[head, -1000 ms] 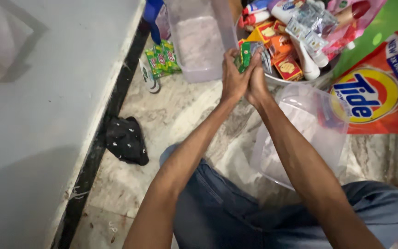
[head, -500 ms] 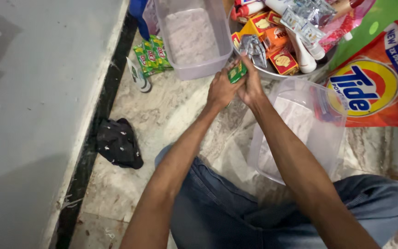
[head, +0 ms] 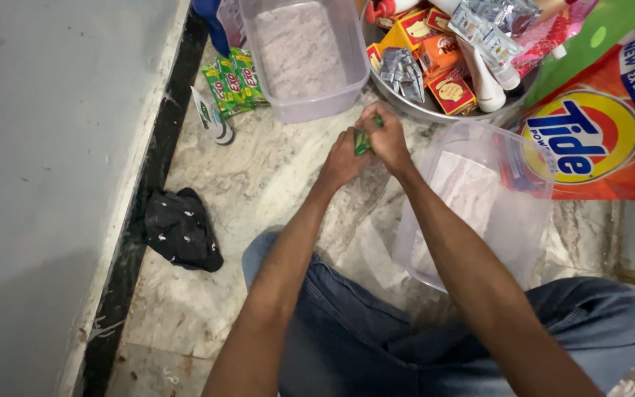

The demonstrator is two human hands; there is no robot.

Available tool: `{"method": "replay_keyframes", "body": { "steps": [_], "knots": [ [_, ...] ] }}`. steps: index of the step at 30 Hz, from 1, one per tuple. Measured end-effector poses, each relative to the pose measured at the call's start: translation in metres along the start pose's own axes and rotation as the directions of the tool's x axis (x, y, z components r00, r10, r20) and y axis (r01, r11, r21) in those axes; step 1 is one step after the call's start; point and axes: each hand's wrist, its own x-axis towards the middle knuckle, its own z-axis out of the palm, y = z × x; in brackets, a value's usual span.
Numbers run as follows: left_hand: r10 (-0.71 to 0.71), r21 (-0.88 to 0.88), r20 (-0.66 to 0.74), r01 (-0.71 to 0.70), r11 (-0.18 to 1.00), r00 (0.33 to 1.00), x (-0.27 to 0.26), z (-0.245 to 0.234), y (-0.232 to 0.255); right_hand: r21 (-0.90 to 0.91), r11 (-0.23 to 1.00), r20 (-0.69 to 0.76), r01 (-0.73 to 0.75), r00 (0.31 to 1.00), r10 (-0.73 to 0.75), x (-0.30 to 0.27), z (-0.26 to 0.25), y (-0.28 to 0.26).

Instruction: The person sits on the floor and organizes various household items, including cleaning supplies, toiletries, and small boxes, into clear plastic containers and a metal bowl. They handle items such as a Tide detergent pouch, a green dustpan, and a cardboard box, sorting them into different storage vessels.

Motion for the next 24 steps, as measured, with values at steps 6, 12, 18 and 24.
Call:
{"method": "replay_keyframes", "body": {
  "steps": [6, 12, 18, 24],
  "knots": [
    [0.147, -0.053, 0.024, -0.145, 0.988, 0.989, 0.003, 0.005, -0.008, -0.463, 0.883, -0.078, -0.079, 0.996, 0.048, -0.01, -0.014, 0.021],
    [0.032, 0.0, 0.267, -0.033, 0.999, 0.963, 0.006, 0.002, -0.026, -0.818, 0.567, 0.03, 0.1, 0.991, -0.132, -0.035, -0.015, -0.003],
    [0.062, 0.307, 0.256, -0.142, 0.941, 0.965, -0.01, -0.036, -0.05, -0.875, 0.472, 0.178, -0.105, 0.837, 0.517, -0.037, 0.003, -0.006],
    [0.105, 0.231, -0.324, -0.029, 0.972, 0.94, 0.02, -0.089, -0.105, -0.802, 0.595, 0.25, -0.05, 0.877, 0.411, -0.041, 0.0, 0.022]
  ]
}}
